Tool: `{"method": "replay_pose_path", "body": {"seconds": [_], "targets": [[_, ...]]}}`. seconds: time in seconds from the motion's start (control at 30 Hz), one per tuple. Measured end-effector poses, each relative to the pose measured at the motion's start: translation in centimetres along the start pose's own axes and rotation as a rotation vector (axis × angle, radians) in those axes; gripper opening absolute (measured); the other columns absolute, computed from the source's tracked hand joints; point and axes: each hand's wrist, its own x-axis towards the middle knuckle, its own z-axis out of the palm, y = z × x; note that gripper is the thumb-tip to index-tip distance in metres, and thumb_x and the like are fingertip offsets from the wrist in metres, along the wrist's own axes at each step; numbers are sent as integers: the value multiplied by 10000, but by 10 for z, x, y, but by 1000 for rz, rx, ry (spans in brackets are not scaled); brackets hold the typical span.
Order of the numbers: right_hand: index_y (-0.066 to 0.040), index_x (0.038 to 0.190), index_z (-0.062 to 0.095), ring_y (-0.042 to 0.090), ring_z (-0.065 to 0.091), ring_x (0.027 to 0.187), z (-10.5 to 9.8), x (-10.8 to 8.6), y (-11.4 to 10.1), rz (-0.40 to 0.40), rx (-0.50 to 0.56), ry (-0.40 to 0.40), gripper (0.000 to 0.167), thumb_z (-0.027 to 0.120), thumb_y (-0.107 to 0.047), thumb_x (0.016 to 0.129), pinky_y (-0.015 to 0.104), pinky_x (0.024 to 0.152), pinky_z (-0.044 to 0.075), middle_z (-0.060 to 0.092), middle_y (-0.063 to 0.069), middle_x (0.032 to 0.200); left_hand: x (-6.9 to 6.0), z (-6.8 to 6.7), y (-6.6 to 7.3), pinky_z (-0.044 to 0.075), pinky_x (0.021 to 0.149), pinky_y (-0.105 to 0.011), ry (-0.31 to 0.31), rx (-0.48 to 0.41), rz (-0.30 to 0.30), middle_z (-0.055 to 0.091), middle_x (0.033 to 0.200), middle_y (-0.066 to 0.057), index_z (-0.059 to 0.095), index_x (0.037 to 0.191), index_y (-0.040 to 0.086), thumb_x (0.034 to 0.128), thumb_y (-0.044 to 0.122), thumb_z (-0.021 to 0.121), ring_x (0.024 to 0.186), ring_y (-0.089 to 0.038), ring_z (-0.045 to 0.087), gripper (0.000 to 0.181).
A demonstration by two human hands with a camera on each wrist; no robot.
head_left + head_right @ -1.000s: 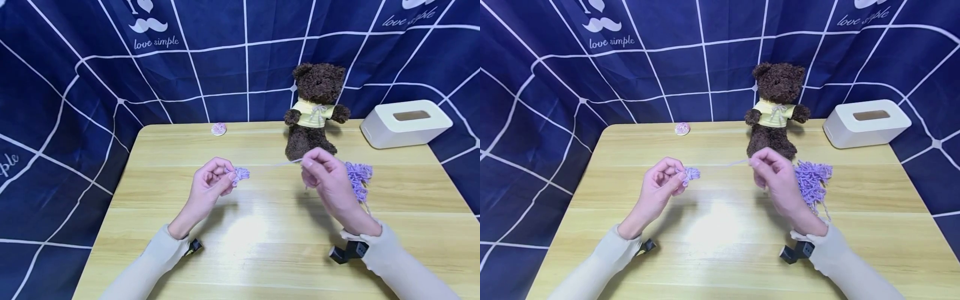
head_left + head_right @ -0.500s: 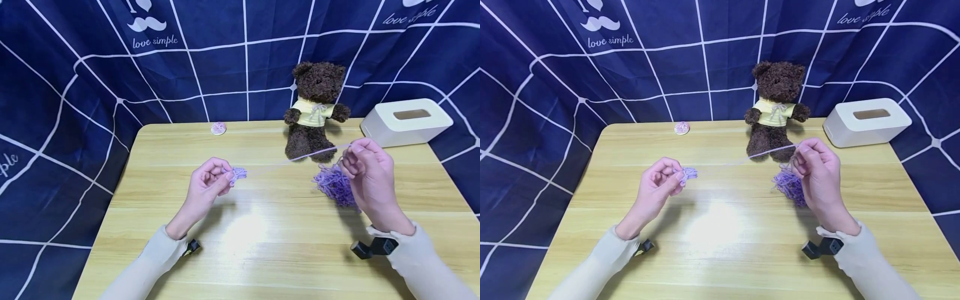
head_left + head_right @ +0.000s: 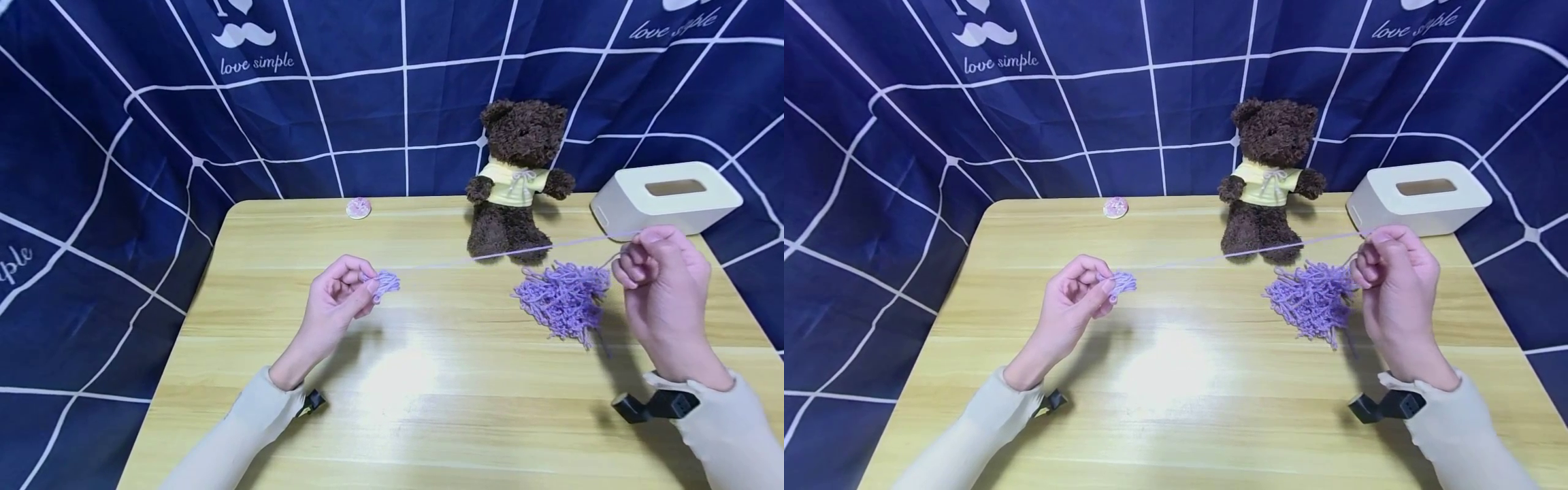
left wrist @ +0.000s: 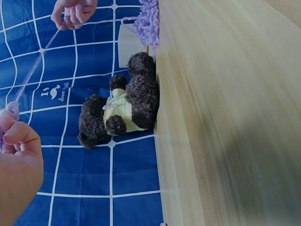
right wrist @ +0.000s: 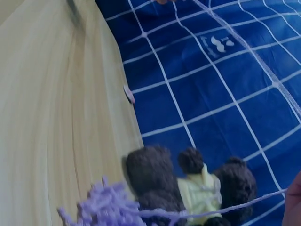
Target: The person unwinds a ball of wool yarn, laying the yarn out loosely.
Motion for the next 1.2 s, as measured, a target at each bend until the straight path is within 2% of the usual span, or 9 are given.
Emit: {"method": "replay_pose_path", "body": {"seconds": [0.17, 0.4, 0.53, 0.7, 0.83, 0.93, 1.03, 1.1, 1.2], "targets": [[155, 889, 441, 167, 251, 563, -9, 6, -12, -66, 9, 62, 206, 358, 192, 1073, 232, 509, 128, 383, 128, 654, 1, 0, 0, 470, 565, -160, 8, 0, -11, 727, 878, -1, 679, 1104, 106, 1040, -48, 639, 689, -87, 591, 172], [145, 885, 420, 170, 267, 536, -18, 15, -28, -121, 34, 183, 181, 393, 193, 1058, 224, 512, 115, 391, 135, 647, 0, -2, -1, 463, 565, -150, 9, -11, -2, 729, 891, -2, 649, 1103, 25, 1051, -24, 657, 695, -83, 591, 72], [162, 913, 431, 170, 261, 517, -24, 20, -37, -151, 84, 239, 136, 421, 185, 1047, 206, 530, 82, 386, 139, 647, -1, -3, 0, 436, 549, -164, 32, 9, -2, 728, 886, -4, 656, 1104, 42, 1043, -37, 644, 673, -90, 562, 101], [83, 889, 404, 176, 276, 509, -32, 22, -52, -94, 213, 272, 171, 486, 143, 1028, 190, 535, 72, 375, 115, 696, -2, -5, 2, 426, 536, -180, 51, 23, -3, 725, 881, -11, 663, 1103, 78, 1031, -55, 632, 657, -104, 552, 154], [40, 869, 393, 187, 307, 494, -39, 25, -63, -59, 330, 308, 220, 550, 94, 1013, 189, 498, 98, 357, 89, 722, -2, -5, 3, 419, 533, -173, 55, 19, -5, 723, 875, -11, 628, 1108, -14, 1035, -43, 637, 649, -108, 544, 79], [39, 875, 406, 196, 316, 481, -46, 29, -69, -57, 373, 341, 217, 569, 75, 1013, 186, 479, 102, 360, 84, 722, -2, -5, 4, 433, 538, -164, 56, 19, -9, 725, 874, -12, 582, 1119, -103, 1040, -20, 656, 655, -102, 556, 136], [45, 889, 425, 195, 313, 484, -51, 30, -67, -40, 320, 346, 182, 551, 95, 1010, 187, 497, 86, 382, 95, 711, -2, -4, 4, 450, 544, -161, 53, 18, -6, 728, 874, -9, 552, 1124, -147, 1045, -6, 671, 661, -92, 570, 200], [83, 907, 470, 189, 326, 496, -53, 28, -62, -17, 189, 309, 140, 499, 140, 1032, 203, 490, 120, 438, 102, 689, -2, -4, 4, 457, 545, -163, 51, 17, -1, 728, 873, -6, 561, 1123, -135, 1046, -4, 672, 662, -91, 574, 188], [141, 909, 554, 190, 426, 518, -54, 23, -53, 60, -19, 210, 222, 412, 167, 1077, 230, 455, 245, 563, 154, 696, -2, -4, 4, 458, 544, -170, 45, 15, 10, 727, 869, -6, 588, 1115, -92, 1052, 15, 679, 657, -100, 573, 154]]}}
